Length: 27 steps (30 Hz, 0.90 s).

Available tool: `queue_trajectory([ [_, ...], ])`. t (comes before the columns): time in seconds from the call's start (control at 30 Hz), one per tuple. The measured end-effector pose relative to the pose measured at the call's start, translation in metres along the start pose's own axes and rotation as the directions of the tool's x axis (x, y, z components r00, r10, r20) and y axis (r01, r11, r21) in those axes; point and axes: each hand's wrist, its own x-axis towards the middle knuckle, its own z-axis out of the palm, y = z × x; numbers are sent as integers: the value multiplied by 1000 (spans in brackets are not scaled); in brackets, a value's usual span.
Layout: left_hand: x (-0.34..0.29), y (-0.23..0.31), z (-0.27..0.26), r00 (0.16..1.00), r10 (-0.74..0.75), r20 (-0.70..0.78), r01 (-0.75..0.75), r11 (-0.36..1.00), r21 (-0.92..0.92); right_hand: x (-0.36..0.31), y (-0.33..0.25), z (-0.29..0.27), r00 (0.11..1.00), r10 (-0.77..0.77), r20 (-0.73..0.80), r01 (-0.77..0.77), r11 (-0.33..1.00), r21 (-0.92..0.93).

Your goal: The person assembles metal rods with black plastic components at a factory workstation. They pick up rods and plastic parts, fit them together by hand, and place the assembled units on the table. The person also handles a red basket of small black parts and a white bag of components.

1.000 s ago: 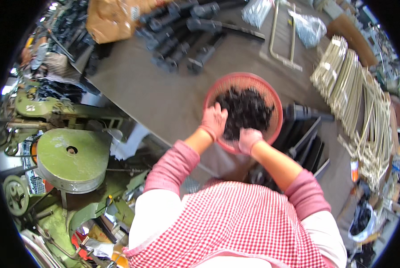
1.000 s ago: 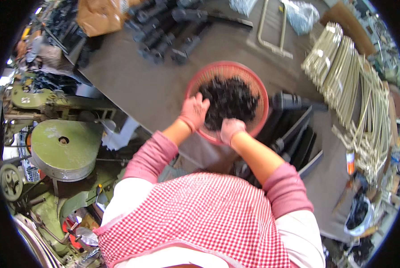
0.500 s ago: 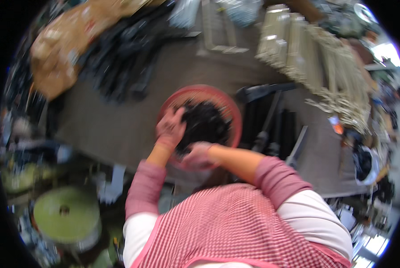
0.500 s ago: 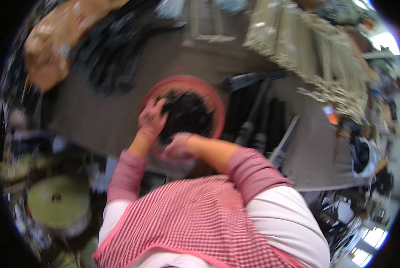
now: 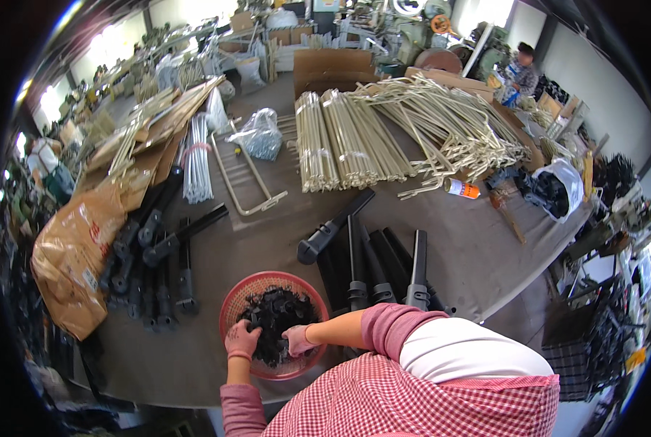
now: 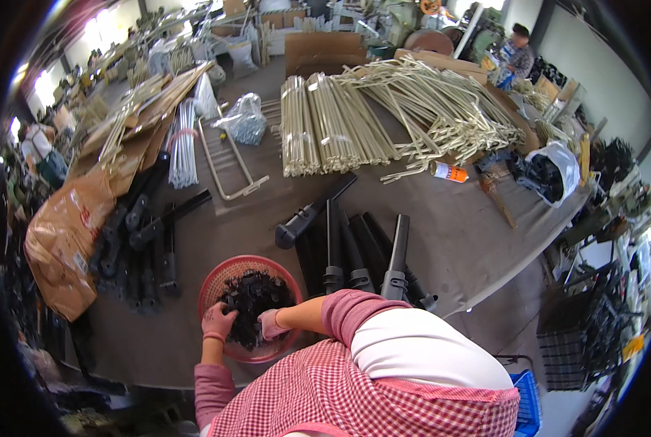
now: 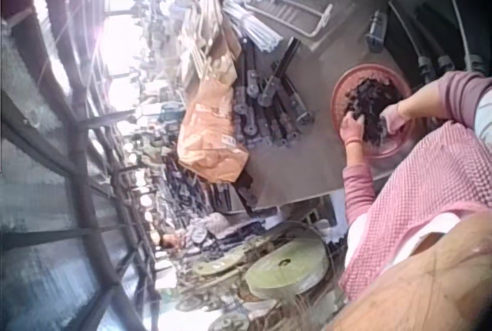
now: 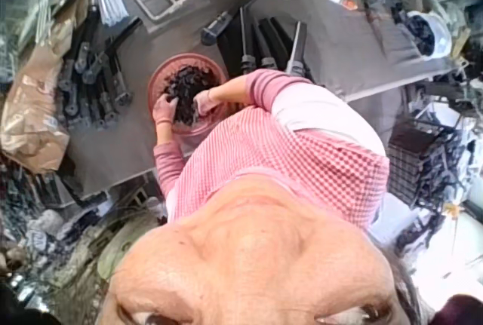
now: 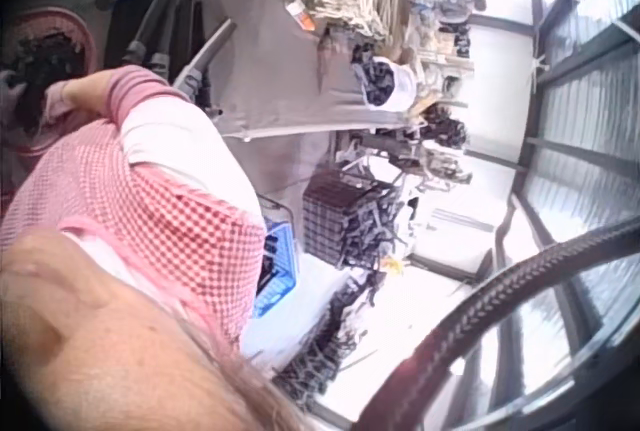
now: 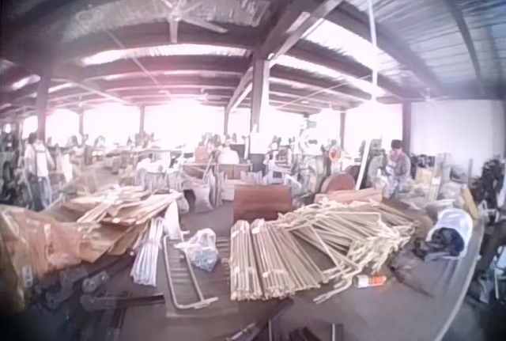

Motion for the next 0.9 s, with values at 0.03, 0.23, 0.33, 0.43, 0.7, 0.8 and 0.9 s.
queue_trajectory([
  [0.03, -5, 3, -1, 999, 7, -32, -8, 999, -40, -4, 1, -1, 1000, 23, 8, -23, 995, 96],
  [0.23, -35, 13, 30, 963, -58, -262, -40, 935, -352, -6, 11, -1, 994, -86, 73, 19, 767, 641],
  [0.33, -42, 24, 41, 956, -155, -249, 16, 876, -483, -6, 16, 3, 951, -283, 122, -77, 165, 983],
  [0.43, -55, 48, 42, 936, -272, -222, 87, 793, -603, -8, 16, 2, 952, -297, -79, 108, 81, 991],
  [0.7, -89, 90, 36, 810, -472, -348, 110, 705, -701, -34, 1, -21, 938, -345, 38, 70, 294, 953],
  [0.8, -90, 86, 33, 865, -458, -205, 62, 503, -862, -58, -10, -43, 960, -172, 219, -117, 464, 878],
  [0.9, -86, 85, 30, 903, -430, 20, 4, -38, -999, -80, -29, -63, 960, -93, 263, -168, 559, 812],
])
